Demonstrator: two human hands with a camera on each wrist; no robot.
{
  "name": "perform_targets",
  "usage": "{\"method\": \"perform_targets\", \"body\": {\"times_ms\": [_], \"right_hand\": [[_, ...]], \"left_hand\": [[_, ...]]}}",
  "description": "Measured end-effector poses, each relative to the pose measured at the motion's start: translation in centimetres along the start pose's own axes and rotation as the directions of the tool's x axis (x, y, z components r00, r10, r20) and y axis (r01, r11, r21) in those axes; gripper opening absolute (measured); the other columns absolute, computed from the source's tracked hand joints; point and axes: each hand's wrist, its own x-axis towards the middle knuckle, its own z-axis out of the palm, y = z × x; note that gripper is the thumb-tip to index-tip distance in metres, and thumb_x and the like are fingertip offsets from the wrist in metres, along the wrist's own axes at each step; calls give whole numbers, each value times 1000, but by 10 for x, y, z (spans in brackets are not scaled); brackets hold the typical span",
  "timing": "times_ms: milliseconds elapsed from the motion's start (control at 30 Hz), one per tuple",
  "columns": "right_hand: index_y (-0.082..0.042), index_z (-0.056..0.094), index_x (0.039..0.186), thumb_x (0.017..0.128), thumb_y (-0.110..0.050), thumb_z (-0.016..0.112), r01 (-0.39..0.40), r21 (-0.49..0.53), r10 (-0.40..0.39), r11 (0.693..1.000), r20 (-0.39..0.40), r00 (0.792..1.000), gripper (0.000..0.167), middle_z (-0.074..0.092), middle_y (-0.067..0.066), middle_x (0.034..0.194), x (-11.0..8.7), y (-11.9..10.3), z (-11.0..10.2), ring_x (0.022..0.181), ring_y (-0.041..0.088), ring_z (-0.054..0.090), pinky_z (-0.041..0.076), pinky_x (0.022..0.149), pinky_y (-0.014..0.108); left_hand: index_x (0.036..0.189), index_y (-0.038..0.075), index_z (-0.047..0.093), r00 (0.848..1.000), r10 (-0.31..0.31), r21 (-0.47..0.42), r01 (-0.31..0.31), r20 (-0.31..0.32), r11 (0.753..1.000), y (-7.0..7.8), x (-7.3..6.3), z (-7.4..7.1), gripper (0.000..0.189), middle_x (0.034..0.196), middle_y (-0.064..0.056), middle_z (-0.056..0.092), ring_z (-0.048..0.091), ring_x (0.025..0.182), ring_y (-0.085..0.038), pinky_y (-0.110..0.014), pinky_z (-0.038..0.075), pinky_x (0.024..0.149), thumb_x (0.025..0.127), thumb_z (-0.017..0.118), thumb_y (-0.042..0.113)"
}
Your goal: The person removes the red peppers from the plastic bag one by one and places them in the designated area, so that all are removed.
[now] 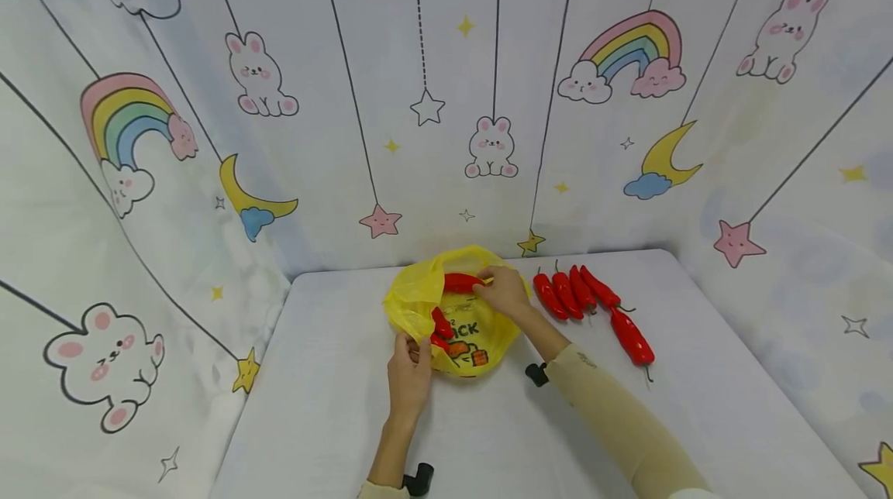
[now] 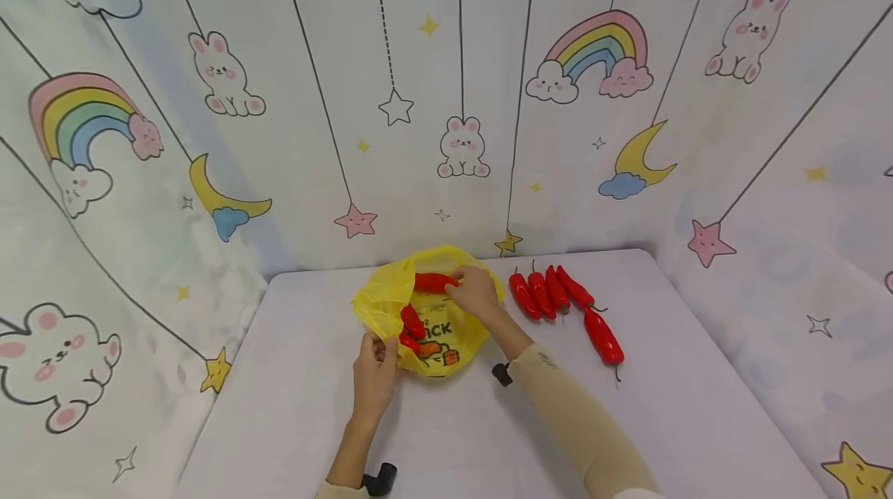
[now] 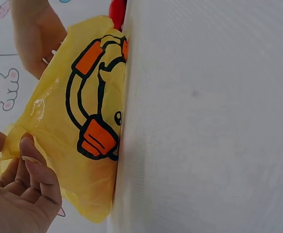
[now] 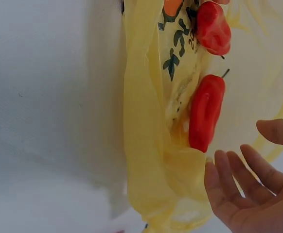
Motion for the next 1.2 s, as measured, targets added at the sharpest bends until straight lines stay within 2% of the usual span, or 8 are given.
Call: {"method": "perform_targets", "body": {"times_ms": [267,600,867,1100,1200], "right_hand": [[-4,72,128,96,-26,76,-63,-63,64,996,8,998,39,72,13,125,5,2,8,103,27,65,58,91,41],[-5,67,136,96,-27,74,-124,-98,129,987,45,991,46,70,13,129,11,11,17,105,27,65,57,95,42],[-3,65,136,96,-27,74,-140,-97,144,985,39,989,48,71,13,119,12,16,22,94,24,65,58,83,37],[-2,67,133,97,-30,73,-168,-117,176,979,62,982,45,71,14,120,15,18,28,93,25,63,57,84,39],[-3,68,131,98,-31,73,-173,-127,183,977,71,981,43,72,13,118,16,19,30,90,25,63,56,80,37]], "left_hand": [[111,8,57,1000,11,-2,-11,-5,1000,1,0,0,19,85,-1,60,55,72,-15,-25,49,62,106,63,25],[109,7,57,1000,13,-4,-13,-5,1000,3,0,0,18,84,-1,60,56,71,-14,-26,49,61,106,63,24],[110,8,57,1000,13,19,-12,-11,1000,0,0,0,19,84,-1,60,55,72,-13,-26,49,62,106,62,25],[109,8,57,1000,21,26,-21,-13,999,-1,0,1,19,83,0,61,55,71,-13,-26,49,62,106,62,26],[109,8,57,1000,21,29,-21,-14,999,-1,0,1,19,83,0,61,56,71,-14,-26,49,62,106,62,26]]}}
